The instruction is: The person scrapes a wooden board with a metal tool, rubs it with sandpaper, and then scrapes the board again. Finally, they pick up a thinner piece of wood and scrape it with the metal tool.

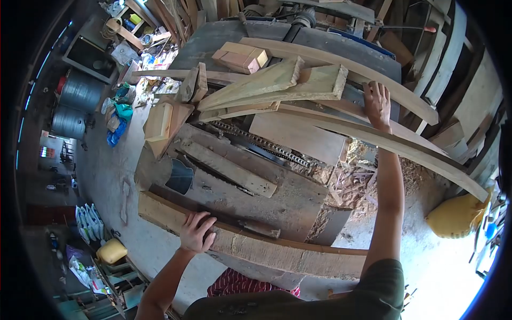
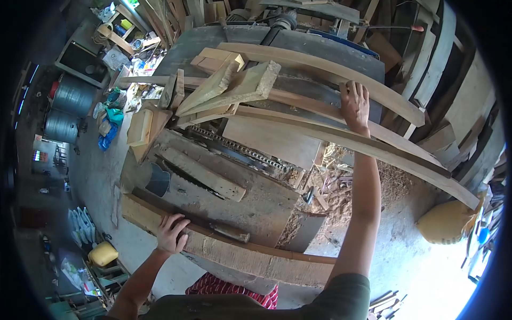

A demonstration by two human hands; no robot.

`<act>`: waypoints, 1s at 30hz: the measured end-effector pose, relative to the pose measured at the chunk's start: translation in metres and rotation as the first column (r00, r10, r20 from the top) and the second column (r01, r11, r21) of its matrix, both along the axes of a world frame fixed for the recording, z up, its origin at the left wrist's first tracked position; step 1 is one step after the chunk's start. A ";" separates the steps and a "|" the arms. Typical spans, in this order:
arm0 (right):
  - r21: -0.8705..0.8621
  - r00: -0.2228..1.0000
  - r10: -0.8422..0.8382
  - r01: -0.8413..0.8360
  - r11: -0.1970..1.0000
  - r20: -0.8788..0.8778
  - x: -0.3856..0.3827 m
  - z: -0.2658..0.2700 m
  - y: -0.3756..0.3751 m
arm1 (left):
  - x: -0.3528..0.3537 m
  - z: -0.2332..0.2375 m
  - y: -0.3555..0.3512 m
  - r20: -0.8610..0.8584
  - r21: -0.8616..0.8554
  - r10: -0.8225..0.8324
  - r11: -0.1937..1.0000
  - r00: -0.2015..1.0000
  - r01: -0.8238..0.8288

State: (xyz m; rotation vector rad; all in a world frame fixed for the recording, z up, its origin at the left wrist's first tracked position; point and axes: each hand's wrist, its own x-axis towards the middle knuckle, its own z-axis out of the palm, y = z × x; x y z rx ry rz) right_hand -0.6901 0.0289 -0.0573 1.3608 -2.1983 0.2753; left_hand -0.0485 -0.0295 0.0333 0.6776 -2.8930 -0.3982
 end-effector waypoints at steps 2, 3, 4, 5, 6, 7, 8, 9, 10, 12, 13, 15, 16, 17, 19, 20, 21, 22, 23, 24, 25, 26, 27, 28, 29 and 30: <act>-0.068 0.993 0.053 -0.061 0.996 -0.110 0.012 0.013 0.014 | 0.000 0.001 -0.001 0.000 -0.007 0.009 1.000 1.000 -0.009; -0.084 0.984 0.054 -0.069 0.994 -0.168 0.016 0.016 0.023 | -0.001 0.001 0.001 -0.002 -0.008 0.017 1.000 1.000 -0.017; -0.066 0.983 0.052 -0.064 0.996 -0.174 0.021 0.019 0.033 | -0.002 0.001 0.003 -0.009 0.009 0.011 1.000 1.000 -0.011; -0.047 0.982 0.063 -0.072 0.996 -0.180 0.028 0.021 0.043 | -0.004 0.002 0.003 -0.006 -0.005 0.012 1.000 1.000 -0.012; -0.030 0.980 0.072 -0.079 0.996 -0.185 0.036 0.025 0.054 | -0.004 0.003 0.003 -0.002 -0.021 0.012 1.000 1.000 -0.012; 0.016 0.982 0.080 -0.079 0.997 -0.170 0.048 0.028 0.069 | -0.003 0.001 0.002 -0.009 -0.023 0.011 1.000 1.000 -0.011; 0.037 0.993 0.098 -0.096 0.995 -0.067 0.062 0.032 0.083 | -0.002 0.000 0.002 -0.012 -0.015 0.002 1.000 1.000 -0.003; 0.049 0.993 0.093 -0.090 0.995 -0.066 0.071 0.024 0.099 | -0.002 0.001 0.002 -0.010 -0.012 0.012 1.000 1.000 -0.012; 0.028 0.987 0.160 -0.160 0.987 -0.025 0.076 0.003 0.120 | -0.002 0.001 0.004 -0.007 -0.003 0.022 1.000 1.000 -0.022; -0.089 0.964 0.266 -0.264 0.960 0.005 0.119 0.033 0.142 | -0.002 0.004 0.006 -0.005 0.006 0.007 1.000 1.000 -0.007; -0.028 0.959 0.211 -0.209 0.977 0.187 0.143 0.042 0.158 | -0.001 0.004 0.008 -0.021 -0.001 0.015 1.000 1.000 -0.015; 0.030 0.911 0.121 -0.145 0.989 0.393 0.190 0.068 0.189 | -0.003 0.001 0.007 -0.089 -0.020 0.006 1.000 0.996 -0.008; 0.020 0.892 0.108 -0.130 0.991 0.439 0.217 0.082 0.200 | -0.004 -0.001 0.008 -0.097 -0.002 -0.005 1.000 0.995 0.005; 0.046 0.898 0.079 -0.110 0.993 0.432 0.241 0.091 0.212 | -0.004 -0.004 0.008 -0.116 -0.055 -0.007 0.998 0.993 0.001; 0.075 0.873 0.025 -0.071 0.995 0.487 0.291 0.120 0.228 | 0.002 -0.006 0.008 -0.131 -0.108 -0.011 0.994 0.991 -0.003; 0.086 0.848 -0.013 -0.039 0.996 0.530 0.319 0.130 0.235 | 0.003 -0.008 0.007 -0.137 -0.113 -0.014 0.994 0.990 -0.001; 0.073 0.820 -0.034 -0.010 0.997 0.572 0.349 0.133 0.240 | 0.004 -0.010 0.006 -0.150 -0.129 -0.024 0.992 0.988 0.004; 0.033 0.922 0.156 -0.179 0.983 0.353 0.373 0.127 0.241 | 0.004 -0.012 0.006 -0.172 -0.147 -0.031 0.989 0.985 0.006; 0.231 0.892 -0.024 -0.090 0.969 0.450 0.414 0.117 0.250 | 0.005 -0.014 0.006 -0.187 -0.137 -0.036 0.991 0.982 0.010; 0.093 0.881 0.122 -0.183 0.979 0.457 0.458 0.128 0.240 | 0.005 -0.017 0.006 -0.225 -0.161 -0.048 0.987 0.973 0.011; 0.192 0.817 0.009 -0.146 0.970 0.576 0.495 0.115 0.237 | 0.006 -0.018 0.006 -0.261 -0.190 -0.062 0.982 0.963 0.012; 0.247 0.738 -0.054 -0.155 0.956 0.673 0.513 0.112 0.236 | 0.007 -0.019 0.006 -0.276 -0.194 -0.067 0.981 0.959 0.013; 0.159 0.807 -0.023 -0.088 0.983 0.590 0.515 0.093 0.244 | 0.008 -0.019 0.006 -0.252 -0.193 -0.057 0.981 0.966 0.007; 0.062 0.866 -0.002 -0.034 0.998 0.500 0.510 0.070 0.253 | 0.009 -0.020 0.006 -0.225 -0.193 -0.044 0.981 0.973 0.000; 0.214 0.900 -0.190 0.111 0.970 0.393 0.499 0.058 0.268 | 0.009 -0.020 0.006 -0.235 -0.210 -0.048 0.978 0.971 -0.002; 0.342 0.896 -0.362 0.265 0.901 0.258 0.485 0.053 0.286 | 0.010 -0.022 0.005 -0.239 -0.215 -0.055 0.977 0.969 0.003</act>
